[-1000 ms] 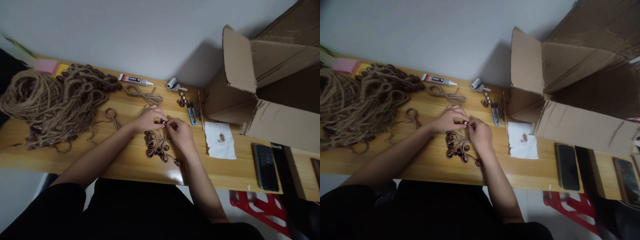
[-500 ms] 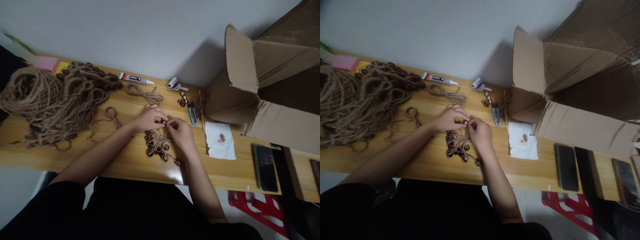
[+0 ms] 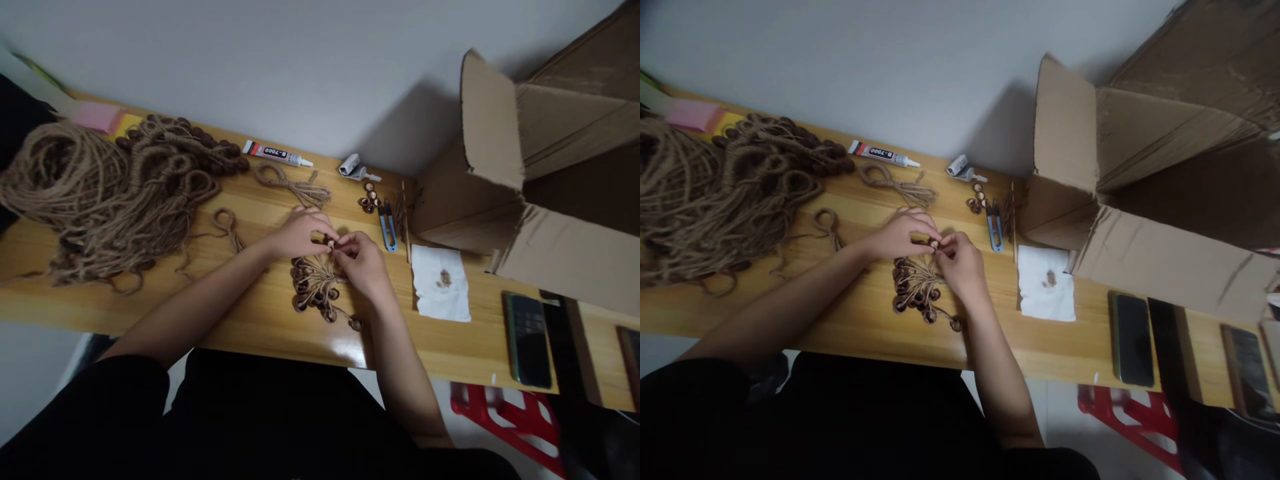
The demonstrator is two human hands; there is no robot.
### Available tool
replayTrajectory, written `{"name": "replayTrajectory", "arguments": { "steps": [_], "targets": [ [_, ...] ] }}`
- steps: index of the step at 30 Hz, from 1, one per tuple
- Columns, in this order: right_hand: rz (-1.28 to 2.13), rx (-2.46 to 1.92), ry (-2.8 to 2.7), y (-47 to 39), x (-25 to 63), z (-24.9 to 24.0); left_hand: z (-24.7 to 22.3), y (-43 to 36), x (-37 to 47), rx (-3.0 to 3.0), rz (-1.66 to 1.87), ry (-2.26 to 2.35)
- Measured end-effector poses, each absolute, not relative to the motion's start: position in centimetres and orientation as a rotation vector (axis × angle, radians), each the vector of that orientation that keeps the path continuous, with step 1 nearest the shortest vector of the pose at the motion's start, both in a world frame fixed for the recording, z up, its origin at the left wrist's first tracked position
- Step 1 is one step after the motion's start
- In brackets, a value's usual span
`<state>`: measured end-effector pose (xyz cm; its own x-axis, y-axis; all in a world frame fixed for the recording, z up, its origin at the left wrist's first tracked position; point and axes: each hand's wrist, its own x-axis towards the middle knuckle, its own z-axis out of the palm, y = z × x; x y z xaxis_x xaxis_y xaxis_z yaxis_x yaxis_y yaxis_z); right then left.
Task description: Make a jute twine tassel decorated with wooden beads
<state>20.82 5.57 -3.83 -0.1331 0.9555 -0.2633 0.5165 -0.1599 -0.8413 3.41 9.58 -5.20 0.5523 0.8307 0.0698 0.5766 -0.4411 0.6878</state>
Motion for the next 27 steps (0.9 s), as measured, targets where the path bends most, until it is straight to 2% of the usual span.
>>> {"name": "replayTrajectory", "arguments": {
  "steps": [27],
  "targets": [
    [1.230, -1.742, -1.636, 5.88, 20.94, -4.18, -5.00, 9.52, 3.25, 2.098, 0.595, 1.070]
  ]
}}
